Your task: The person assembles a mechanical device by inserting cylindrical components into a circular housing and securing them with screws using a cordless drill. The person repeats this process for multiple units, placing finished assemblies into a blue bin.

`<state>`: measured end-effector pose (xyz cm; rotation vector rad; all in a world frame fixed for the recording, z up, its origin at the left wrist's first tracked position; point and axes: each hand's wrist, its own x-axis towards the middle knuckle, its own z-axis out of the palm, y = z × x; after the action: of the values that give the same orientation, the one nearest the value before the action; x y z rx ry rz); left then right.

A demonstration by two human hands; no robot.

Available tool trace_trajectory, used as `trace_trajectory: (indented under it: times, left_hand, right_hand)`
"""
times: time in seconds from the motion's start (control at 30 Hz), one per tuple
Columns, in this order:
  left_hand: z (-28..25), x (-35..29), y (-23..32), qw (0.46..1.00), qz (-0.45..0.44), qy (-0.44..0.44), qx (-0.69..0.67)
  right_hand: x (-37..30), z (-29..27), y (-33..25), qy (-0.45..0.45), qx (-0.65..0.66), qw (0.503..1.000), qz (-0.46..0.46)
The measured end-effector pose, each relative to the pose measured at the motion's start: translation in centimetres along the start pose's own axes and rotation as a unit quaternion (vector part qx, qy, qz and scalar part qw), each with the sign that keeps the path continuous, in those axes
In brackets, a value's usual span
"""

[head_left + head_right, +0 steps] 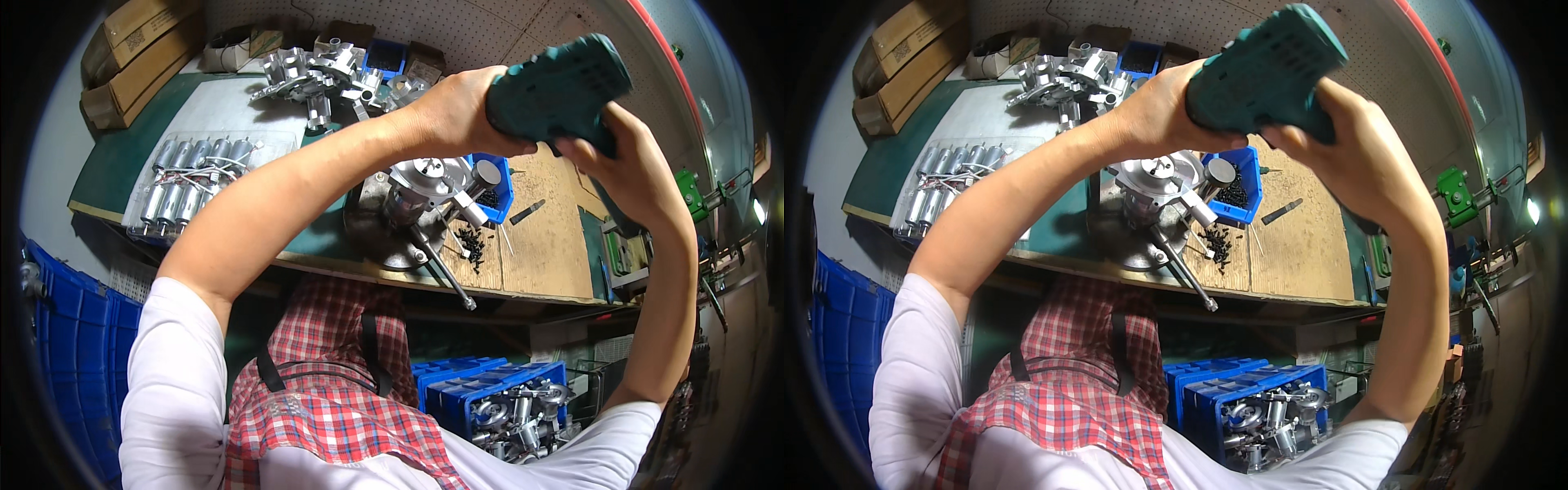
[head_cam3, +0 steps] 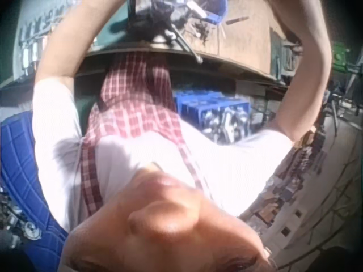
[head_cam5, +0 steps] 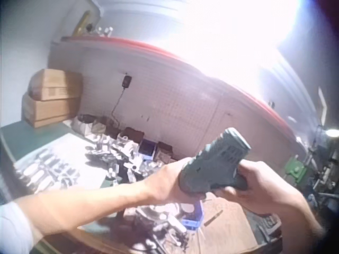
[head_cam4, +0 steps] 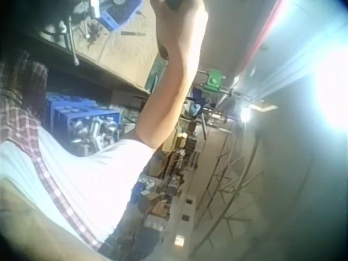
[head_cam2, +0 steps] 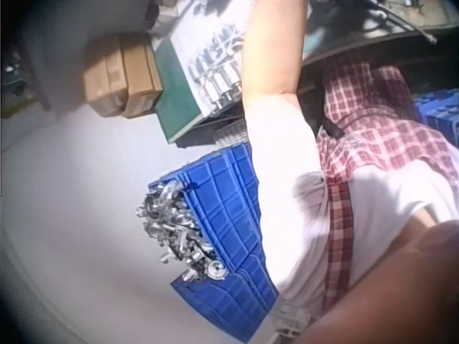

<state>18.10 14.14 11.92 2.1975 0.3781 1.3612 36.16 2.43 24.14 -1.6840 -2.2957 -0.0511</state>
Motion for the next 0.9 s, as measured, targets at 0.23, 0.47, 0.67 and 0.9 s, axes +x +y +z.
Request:
trace_trajectory:
  times: [0.23, 0.47, 0.67, 0.9]
  left_hand:
    - [0.2, 0.0, -1.7, 0.998, -0.044, 0.021, -0.038]
    - [0.5, 0.0, -2.0, 0.998, -0.025, 0.051, -0.028]
    - [2.3, -1.1, -2.7, 0.984, 0.003, 0.176, 0.037]
    - [0.8, -0.5, -3.3, 0.992, 0.002, 0.12, -0.045]
  right_hand:
    - [2.8, 0.7, 0.3, -0.004, -0.037, 0.999, -0.03]
    - [3.6, 0.5, 0.9, -0.028, -0.028, 0.998, -0.038]
    - [5.0, 0.3, 0.3, -0.022, -0.131, 0.99, -0.051]
    - [4.8, 5.1, -0.1, 0.25, -0.364, 0.888, -0.13]
